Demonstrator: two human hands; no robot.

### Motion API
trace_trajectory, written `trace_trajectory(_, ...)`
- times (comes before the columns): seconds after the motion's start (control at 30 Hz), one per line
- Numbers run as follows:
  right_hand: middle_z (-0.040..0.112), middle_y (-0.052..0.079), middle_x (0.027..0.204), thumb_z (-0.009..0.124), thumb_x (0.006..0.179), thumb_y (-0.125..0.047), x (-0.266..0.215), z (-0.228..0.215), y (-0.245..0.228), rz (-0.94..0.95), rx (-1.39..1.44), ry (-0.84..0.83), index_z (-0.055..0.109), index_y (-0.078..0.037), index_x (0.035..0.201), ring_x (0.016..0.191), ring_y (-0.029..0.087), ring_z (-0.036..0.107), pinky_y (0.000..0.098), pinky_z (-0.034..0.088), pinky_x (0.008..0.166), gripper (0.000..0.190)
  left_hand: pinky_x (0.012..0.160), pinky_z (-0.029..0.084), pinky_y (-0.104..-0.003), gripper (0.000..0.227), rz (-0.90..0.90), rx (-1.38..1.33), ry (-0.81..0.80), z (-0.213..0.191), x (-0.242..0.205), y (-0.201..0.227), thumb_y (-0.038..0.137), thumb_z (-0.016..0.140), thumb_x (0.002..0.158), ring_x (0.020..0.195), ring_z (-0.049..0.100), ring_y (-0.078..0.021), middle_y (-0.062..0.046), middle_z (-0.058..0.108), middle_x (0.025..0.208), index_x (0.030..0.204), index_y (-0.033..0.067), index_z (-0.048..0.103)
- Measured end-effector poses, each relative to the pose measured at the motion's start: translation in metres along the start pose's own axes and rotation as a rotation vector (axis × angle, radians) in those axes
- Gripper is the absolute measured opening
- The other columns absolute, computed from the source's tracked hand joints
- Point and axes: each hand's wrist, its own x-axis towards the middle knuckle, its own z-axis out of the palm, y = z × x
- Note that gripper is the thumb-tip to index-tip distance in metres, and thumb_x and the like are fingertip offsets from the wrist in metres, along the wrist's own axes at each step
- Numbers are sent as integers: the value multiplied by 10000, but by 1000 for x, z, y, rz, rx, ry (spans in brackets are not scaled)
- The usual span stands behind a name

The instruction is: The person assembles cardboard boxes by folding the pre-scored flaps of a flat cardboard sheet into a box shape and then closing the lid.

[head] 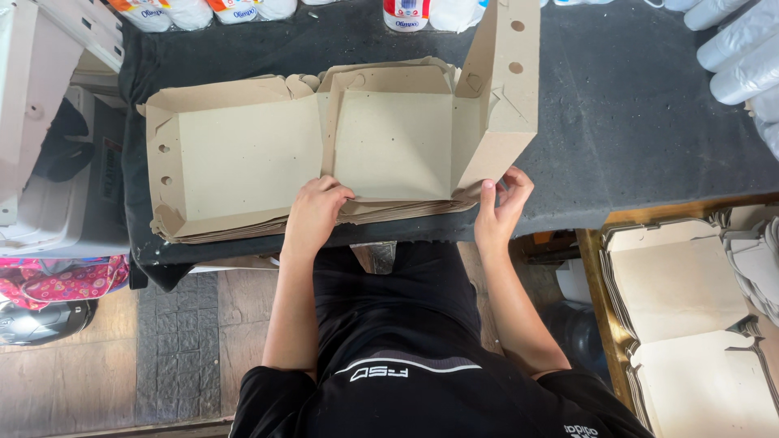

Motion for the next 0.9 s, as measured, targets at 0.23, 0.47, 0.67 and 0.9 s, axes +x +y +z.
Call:
trace_trajectory(0.23, 390, 174, 1327, 504, 1098, -166, 5, 9, -18, -37, 52, 11, 344, -16, 1343, 1341, 405, 469, 566, 434, 1063, 329, 1075, 443, -415, 73, 8, -31, -76, -6, -5, 23, 222, 610, 1008, 1005, 690, -177, 65, 616, 932, 1069, 263, 613)
trace_trajectory(0.47, 398, 197, 1399, 463, 1116, -248, 3, 13, -30, -87, 46, -24, 319, -18, 1415, 1396, 371, 420, 547, 346, 1145, 403, 941, 441, -396, 26, 92, 85, -97, -11, -15, 50, 199, 608, 996, 976, 619, -179, 67, 534, 1002, 1002, 224, 601)
trace_trajectory(0.67, 424, 178, 1501, 718, 937, -475, -5, 14, -34, -149, -166, -147, 315, -23, 1502, 1460, 398, 368, 529, 268, 1219, 828, 933, 416, -405, 36, 123, 140, -140, 0, -16, 51, 176, 572, 1003, 1033, 569, -208, 25, 513, 984, 996, 170, 606)
trace_trajectory(0.9, 486, 146, 1529, 939, 711, -352, -6, 27, -33, -210, -334, -238, 367, -40, 1527, 1442, 370, 419, 524, 273, 1229, 1045, 931, 395, -428, 142, 63, 179, -232, 5, -11, 47, 182, 548, 1010, 999, 589, -251, -33, 588, 902, 951, 148, 673)
